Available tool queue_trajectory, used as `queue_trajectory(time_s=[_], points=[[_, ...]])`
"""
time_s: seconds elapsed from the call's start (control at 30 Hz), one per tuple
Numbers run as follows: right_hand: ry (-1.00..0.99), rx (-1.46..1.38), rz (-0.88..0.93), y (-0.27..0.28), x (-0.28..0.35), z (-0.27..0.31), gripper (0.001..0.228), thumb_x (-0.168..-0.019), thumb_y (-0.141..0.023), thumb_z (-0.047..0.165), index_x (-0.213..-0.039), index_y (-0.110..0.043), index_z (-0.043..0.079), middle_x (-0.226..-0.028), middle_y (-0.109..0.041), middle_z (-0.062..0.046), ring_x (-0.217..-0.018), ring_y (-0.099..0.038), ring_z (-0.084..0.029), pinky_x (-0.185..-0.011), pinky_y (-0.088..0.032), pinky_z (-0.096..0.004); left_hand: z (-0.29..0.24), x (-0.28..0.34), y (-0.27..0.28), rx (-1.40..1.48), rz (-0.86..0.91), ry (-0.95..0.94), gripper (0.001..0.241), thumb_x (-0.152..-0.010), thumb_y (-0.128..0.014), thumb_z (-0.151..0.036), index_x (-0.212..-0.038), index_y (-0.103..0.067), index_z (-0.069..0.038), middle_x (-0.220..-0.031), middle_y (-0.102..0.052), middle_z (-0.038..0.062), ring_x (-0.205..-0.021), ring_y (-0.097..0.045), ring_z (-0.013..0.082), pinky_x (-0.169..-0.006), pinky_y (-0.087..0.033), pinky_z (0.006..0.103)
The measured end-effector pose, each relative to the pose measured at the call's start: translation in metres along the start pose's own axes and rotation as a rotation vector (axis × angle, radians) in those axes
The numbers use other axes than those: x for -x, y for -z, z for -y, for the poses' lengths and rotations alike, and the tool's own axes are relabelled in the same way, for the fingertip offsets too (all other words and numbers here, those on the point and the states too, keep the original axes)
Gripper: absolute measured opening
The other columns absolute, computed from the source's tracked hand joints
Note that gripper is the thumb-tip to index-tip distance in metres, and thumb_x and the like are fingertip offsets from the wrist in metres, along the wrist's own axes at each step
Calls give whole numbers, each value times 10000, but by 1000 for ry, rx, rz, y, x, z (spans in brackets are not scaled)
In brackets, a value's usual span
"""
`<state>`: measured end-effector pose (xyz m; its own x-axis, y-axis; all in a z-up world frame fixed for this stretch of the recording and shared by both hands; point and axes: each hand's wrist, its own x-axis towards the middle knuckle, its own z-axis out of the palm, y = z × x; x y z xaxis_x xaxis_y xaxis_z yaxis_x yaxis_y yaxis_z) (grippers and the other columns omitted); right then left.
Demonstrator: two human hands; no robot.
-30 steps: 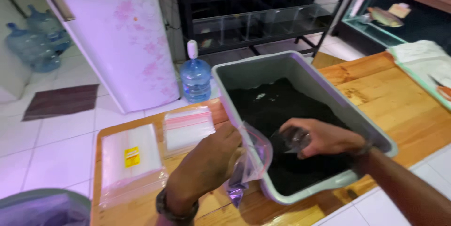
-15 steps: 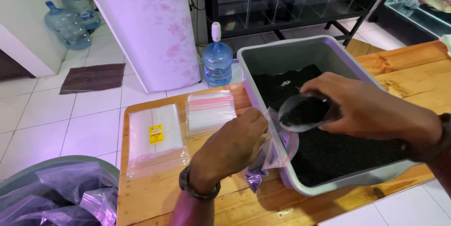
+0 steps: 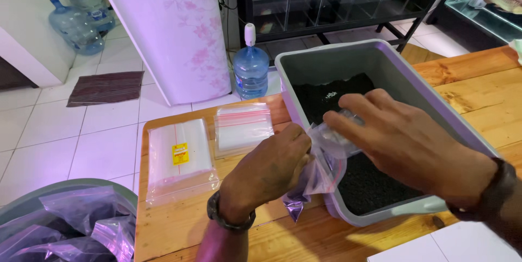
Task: The person fills small plastic bags with a black granular substrate from a large bin using a small plastic cup and then seals the bags.
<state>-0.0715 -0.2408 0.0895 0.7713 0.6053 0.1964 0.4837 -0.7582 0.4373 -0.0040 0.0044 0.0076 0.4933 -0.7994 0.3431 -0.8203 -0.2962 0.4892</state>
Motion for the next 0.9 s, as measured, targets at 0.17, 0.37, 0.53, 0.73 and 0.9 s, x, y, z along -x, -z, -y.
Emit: queue_trajectory(time_s=[0.17, 0.37, 0.53, 0.73, 0.9], points=[[-186, -292, 24, -18, 24, -30, 827, -698, -887, 118, -1461, -576, 191, -1484, -595, -101, -1175, -714, -345, -882, -614, -477, 4, 2, -1, -4, -23, -51, 68, -1051, -589, -82, -1005, -595, -32, -1066, -602, 178, -846, -634, 387, -712, -516, 538], [-417, -481, 174, -93, 70, -72, 892, -646, -952, 113, -1455, -587, 212, -1419, -662, -53, -1238, -716, -292, -1046, -547, -434, 6, 1, -2, 17, -66, -100, 62, -974, -632, -52, -1023, -594, -52, -1107, -619, 172, -978, -638, 382, -767, -510, 521], [-349, -303, 543, -174, 93, -74, 490, -791, -674, -38, -1167, -536, 244, -1188, -558, -55, -954, -691, -385, -790, -523, -591, 8, -1, -7, 29, -52, -78, 48, -1013, -600, -77, -1056, -619, -75, -1150, -627, 167, -1016, -660, 376, -805, -531, 516], [-249, -543, 558, -190, 83, -52, 225, -891, -641, 60, -1081, -589, 170, -1145, -626, -130, -959, -727, -438, -839, -545, -582, 6, -1, -6, 15, -26, -23, 98, -1005, -620, -94, -1101, -637, -88, -1202, -637, 147, -1041, -679, 381, -782, -555, 536], [-199, -668, 572, -182, 68, -43, 279, -802, -674, 68, -1045, -585, 172, -1116, -628, -84, -973, -708, -344, -850, -570, -476, 4, -1, -1, 51, -20, -12, 166, -990, -635, -67, -1155, -649, -68, -1251, -653, 148, -1144, -671, 363, -847, -571, 506]])
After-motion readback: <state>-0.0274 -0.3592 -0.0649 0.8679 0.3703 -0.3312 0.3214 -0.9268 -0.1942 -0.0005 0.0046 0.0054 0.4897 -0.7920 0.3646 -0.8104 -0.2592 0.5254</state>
